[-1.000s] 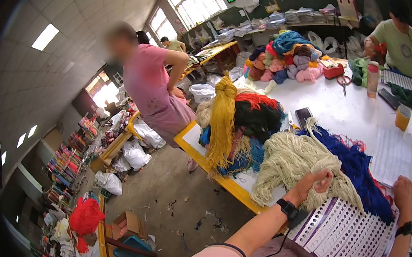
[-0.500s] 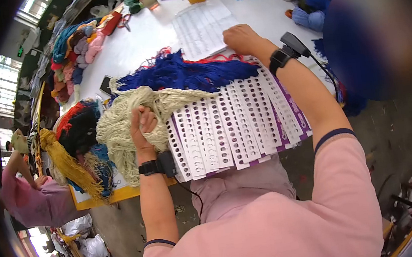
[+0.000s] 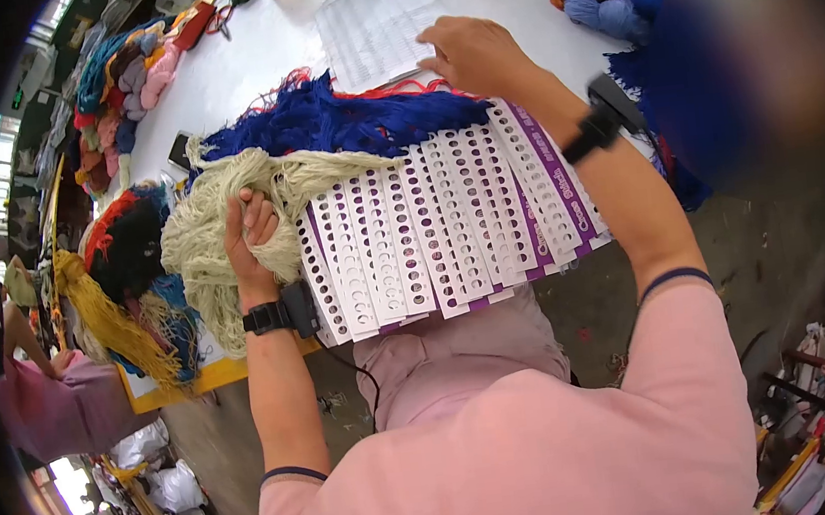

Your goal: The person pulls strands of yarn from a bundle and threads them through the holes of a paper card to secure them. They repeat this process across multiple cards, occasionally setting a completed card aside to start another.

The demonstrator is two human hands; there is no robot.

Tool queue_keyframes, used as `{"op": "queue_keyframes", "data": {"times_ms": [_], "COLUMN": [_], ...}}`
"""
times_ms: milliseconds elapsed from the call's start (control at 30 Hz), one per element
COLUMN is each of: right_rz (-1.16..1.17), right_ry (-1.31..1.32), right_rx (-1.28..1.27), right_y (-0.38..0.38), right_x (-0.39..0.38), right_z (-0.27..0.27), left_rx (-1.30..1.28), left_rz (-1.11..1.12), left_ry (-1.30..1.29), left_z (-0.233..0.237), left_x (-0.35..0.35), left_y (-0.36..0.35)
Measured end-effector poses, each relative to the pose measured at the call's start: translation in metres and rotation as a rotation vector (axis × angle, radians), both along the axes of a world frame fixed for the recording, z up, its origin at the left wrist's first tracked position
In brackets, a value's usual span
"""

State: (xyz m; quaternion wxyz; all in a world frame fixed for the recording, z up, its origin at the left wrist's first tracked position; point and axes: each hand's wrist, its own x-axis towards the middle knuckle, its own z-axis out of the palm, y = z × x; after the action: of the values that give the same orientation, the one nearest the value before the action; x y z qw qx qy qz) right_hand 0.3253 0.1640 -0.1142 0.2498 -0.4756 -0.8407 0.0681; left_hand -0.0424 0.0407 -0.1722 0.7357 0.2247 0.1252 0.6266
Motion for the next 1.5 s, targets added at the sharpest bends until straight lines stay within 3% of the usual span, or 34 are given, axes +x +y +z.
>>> {"op": "queue_keyframes", "data": {"times_ms": [67, 100, 200, 300, 333, 367, 433, 467, 500, 567, 600, 667, 1033, 1500], "right_rz": [0.202, 0.431, 0.615, 0.526, 0.472, 0.413, 0.345, 0.360, 0.360, 0.336, 0.337, 0.337, 0.383, 0.452], "right_ry": [0.148, 0.250, 0.146, -0.049, -0.049, -0.047, -0.049, -0.032, -0.020, -0.003, -0.003, -0.010, -0.008, 0.045], "right_rx": [-0.182, -0.043, -0.238, -0.113, -0.075, -0.040, 0.060, 0.059, 0.072, 0.135, 0.128, 0.133, 0.154, 0.137], "right_y": [-0.058, -0.085, -0.183, -0.219, -0.221, -0.223, -0.224, -0.227, -0.231, -0.229, -0.229, -0.230, -0.230, -0.229], "right_x": [-0.009, -0.016, -0.049, -0.075, -0.078, -0.082, -0.086, -0.089, -0.090, -0.089, -0.090, -0.091, -0.091, -0.086], "right_z": [0.016, 0.003, 0.013, 0.004, -0.004, -0.016, -0.033, -0.038, -0.041, -0.035, -0.032, -0.029, -0.030, -0.033], "left_rx": [-0.003, -0.002, -0.014, -0.037, -0.373, 0.117, 0.276, 0.404, 0.117, 0.428, 0.458, 0.442, 0.423, 0.484], "left_rz": [-0.034, -0.048, -0.098, -0.075, 0.477, 0.058, 0.083, 0.163, 1.003, 0.145, 0.120, 0.262, 0.348, 0.370], "left_ry": [-0.033, -0.043, -0.054, 0.038, 0.321, 0.119, 0.030, 0.102, 0.339, 0.017, 0.047, 0.142, 0.184, 0.296], "left_z": [0.000, 0.000, 0.001, 0.014, 0.048, 0.046, 0.107, 0.130, 0.161, 0.190, 0.203, 0.208, 0.185, 0.234], "left_x": [-0.002, -0.002, -0.007, -0.033, -0.027, -0.077, -0.120, -0.145, -0.129, -0.195, -0.202, -0.218, -0.182, -0.115], "left_y": [0.001, 0.001, 0.005, 0.010, 0.007, 0.014, 0.004, 0.002, -0.014, -0.025, -0.031, -0.041, -0.054, -0.054]}}
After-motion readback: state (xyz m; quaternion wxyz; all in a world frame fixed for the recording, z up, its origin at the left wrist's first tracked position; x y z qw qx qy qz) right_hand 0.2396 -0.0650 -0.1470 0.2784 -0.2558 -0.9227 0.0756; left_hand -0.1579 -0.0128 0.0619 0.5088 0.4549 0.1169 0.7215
